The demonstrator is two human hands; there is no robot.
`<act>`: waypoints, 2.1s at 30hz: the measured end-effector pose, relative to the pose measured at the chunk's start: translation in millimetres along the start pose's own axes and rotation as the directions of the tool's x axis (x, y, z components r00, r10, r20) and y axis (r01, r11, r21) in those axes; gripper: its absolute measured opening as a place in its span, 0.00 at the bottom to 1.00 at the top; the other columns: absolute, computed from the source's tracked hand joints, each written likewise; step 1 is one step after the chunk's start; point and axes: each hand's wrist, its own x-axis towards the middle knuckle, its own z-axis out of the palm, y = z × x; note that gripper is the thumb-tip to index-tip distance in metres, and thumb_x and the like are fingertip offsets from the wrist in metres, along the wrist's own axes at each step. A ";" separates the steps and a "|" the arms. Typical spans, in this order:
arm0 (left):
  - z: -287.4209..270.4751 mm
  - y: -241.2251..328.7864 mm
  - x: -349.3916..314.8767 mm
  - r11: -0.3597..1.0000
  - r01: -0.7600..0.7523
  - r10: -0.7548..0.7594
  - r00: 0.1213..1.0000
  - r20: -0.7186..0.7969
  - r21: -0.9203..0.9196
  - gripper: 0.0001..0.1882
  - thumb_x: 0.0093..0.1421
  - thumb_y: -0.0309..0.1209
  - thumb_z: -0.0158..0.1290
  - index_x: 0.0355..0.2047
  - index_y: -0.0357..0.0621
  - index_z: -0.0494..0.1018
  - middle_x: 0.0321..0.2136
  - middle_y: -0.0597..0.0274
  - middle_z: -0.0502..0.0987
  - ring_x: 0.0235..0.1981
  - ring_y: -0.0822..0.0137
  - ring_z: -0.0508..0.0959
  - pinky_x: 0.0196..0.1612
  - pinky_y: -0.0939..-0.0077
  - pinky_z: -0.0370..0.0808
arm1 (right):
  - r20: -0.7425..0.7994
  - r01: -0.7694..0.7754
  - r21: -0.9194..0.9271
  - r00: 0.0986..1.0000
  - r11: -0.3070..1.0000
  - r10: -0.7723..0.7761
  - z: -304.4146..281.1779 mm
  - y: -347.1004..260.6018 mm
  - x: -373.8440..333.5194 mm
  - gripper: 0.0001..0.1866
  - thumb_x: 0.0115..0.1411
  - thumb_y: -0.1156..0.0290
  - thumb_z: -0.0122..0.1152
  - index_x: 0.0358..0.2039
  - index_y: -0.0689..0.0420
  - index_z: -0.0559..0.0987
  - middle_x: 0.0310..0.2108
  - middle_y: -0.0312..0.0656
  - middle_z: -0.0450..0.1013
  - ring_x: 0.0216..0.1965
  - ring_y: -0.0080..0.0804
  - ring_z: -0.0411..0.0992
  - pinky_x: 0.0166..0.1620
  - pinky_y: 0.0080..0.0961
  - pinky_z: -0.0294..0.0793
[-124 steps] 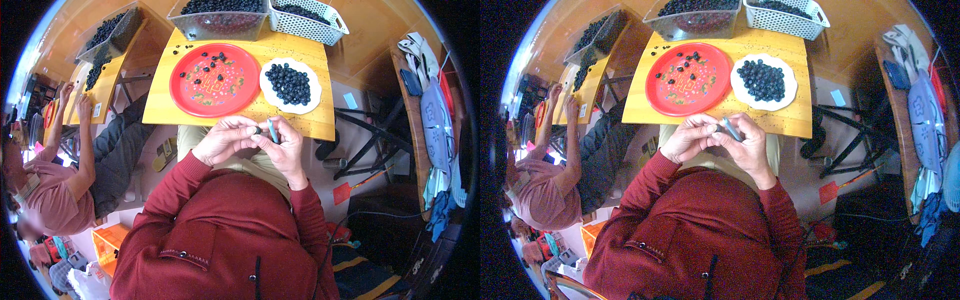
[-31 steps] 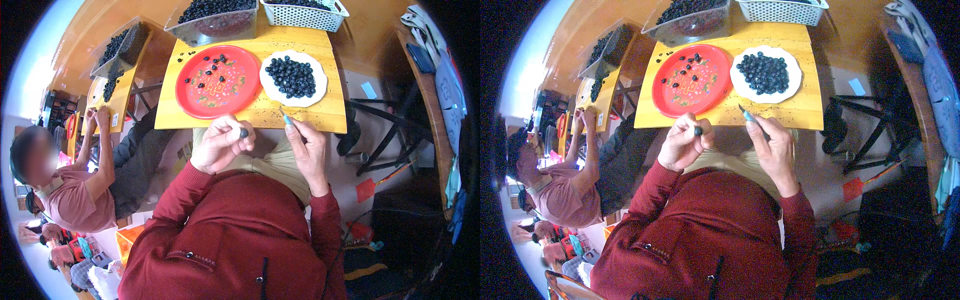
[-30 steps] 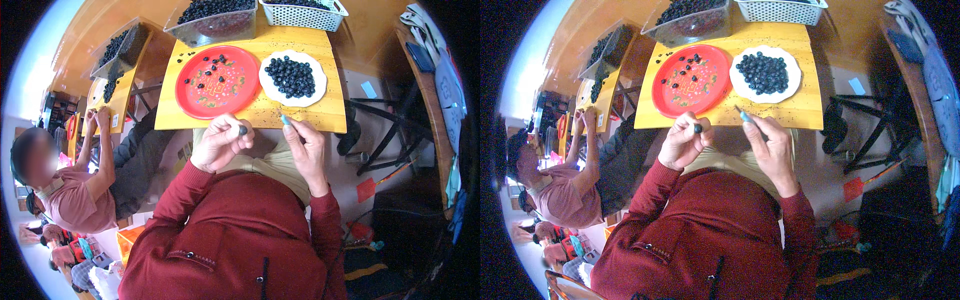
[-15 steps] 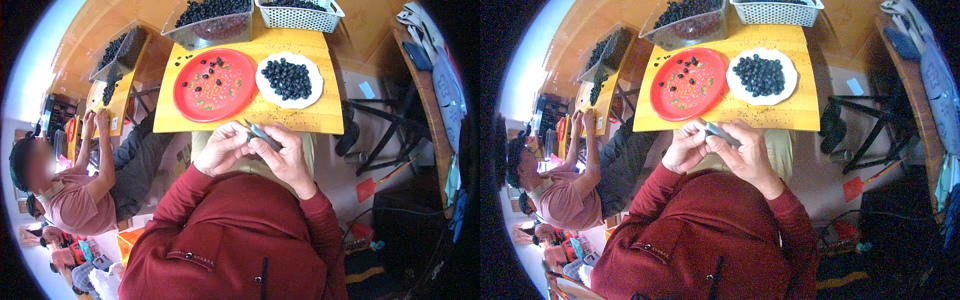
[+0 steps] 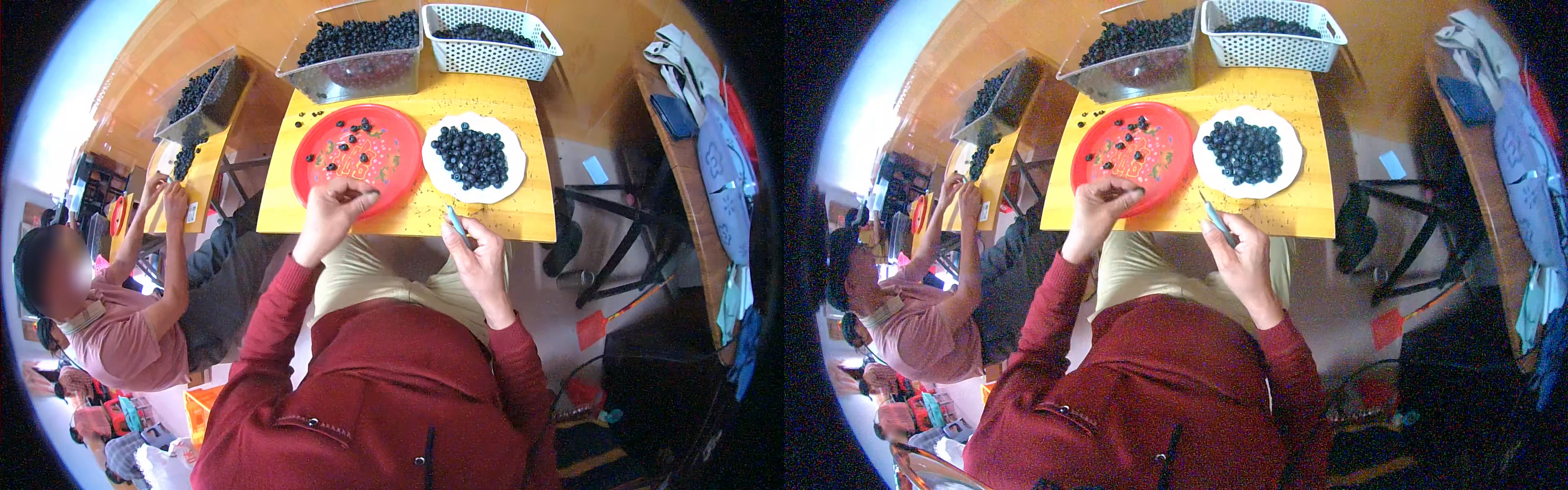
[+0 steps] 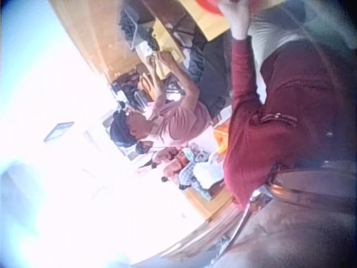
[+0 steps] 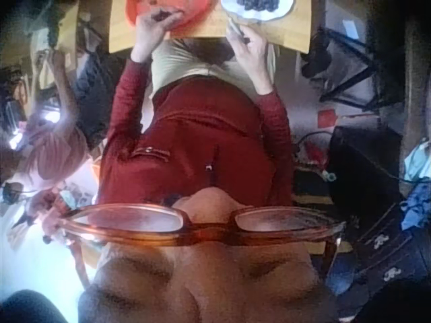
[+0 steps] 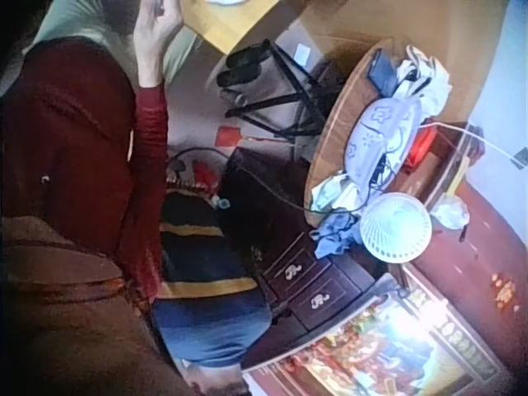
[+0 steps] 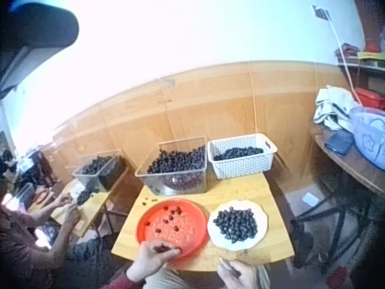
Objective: Manually sorting small dark berries (possibly blueberries or similar) from one plate or bin to another.
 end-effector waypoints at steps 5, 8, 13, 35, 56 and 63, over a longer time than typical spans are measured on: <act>-24.1 -14.4 49.6 0.897 -0.145 0.254 0.942 -0.218 0.418 0.07 0.54 0.25 0.64 0.32 0.36 0.80 0.27 0.56 0.82 0.28 0.70 0.82 0.34 0.77 0.77 | -0.021 0.007 -0.063 1.000 0.998 -0.008 -4.0 2.1 0.6 0.12 0.63 0.67 0.64 0.38 0.64 0.81 0.20 0.32 0.68 0.23 0.16 0.61 0.26 0.21 0.61; -23.4 -24.7 59.1 0.913 -0.201 0.292 0.930 -0.224 0.356 0.06 0.55 0.25 0.64 0.32 0.35 0.80 0.28 0.57 0.82 0.29 0.71 0.82 0.35 0.76 0.78 | -0.068 0.038 -0.105 0.997 0.994 -0.045 -6.9 7.8 0.8 0.12 0.63 0.67 0.64 0.37 0.65 0.81 0.20 0.32 0.68 0.23 0.16 0.62 0.26 0.20 0.61; 24.3 -1.6 49.4 0.837 -0.366 0.394 0.919 0.016 0.408 0.07 0.55 0.26 0.62 0.34 0.37 0.79 0.30 0.53 0.81 0.31 0.62 0.82 0.37 0.71 0.78 | -0.153 0.013 -0.062 0.988 0.998 -0.022 -18.2 22.4 2.2 0.11 0.63 0.68 0.64 0.36 0.65 0.81 0.23 0.34 0.70 0.23 0.17 0.64 0.26 0.20 0.62; 139.8 37.0 73.9 0.653 -0.489 0.317 0.870 0.378 0.579 0.10 0.52 0.30 0.60 0.35 0.41 0.79 0.31 0.51 0.81 0.34 0.51 0.81 0.38 0.59 0.77 | -0.235 0.013 -0.026 0.972 1.000 -0.019 -53.5 49.3 -15.0 0.11 0.63 0.68 0.64 0.36 0.64 0.80 0.25 0.35 0.71 0.25 0.18 0.65 0.28 0.21 0.63; 133.6 34.3 71.4 0.718 -0.494 0.349 0.865 0.360 0.491 0.09 0.52 0.31 0.59 0.33 0.41 0.78 0.30 0.52 0.80 0.33 0.52 0.81 0.37 0.60 0.78 | -0.239 -0.001 -0.040 0.971 0.999 -0.008 -54.8 49.7 -13.7 0.09 0.62 0.69 0.64 0.31 0.63 0.78 0.21 0.35 0.66 0.23 0.19 0.61 0.26 0.23 0.61; 115.5 30.1 63.8 0.893 -0.331 0.248 0.927 0.279 0.305 0.11 0.53 0.27 0.61 0.37 0.39 0.79 0.27 0.57 0.80 0.28 0.66 0.80 0.33 0.73 0.76 | -0.257 -0.045 0.016 0.965 0.999 0.047 -53.3 44.9 -13.6 0.10 0.62 0.71 0.64 0.39 0.64 0.81 0.24 0.31 0.71 0.26 0.14 0.63 0.29 0.17 0.64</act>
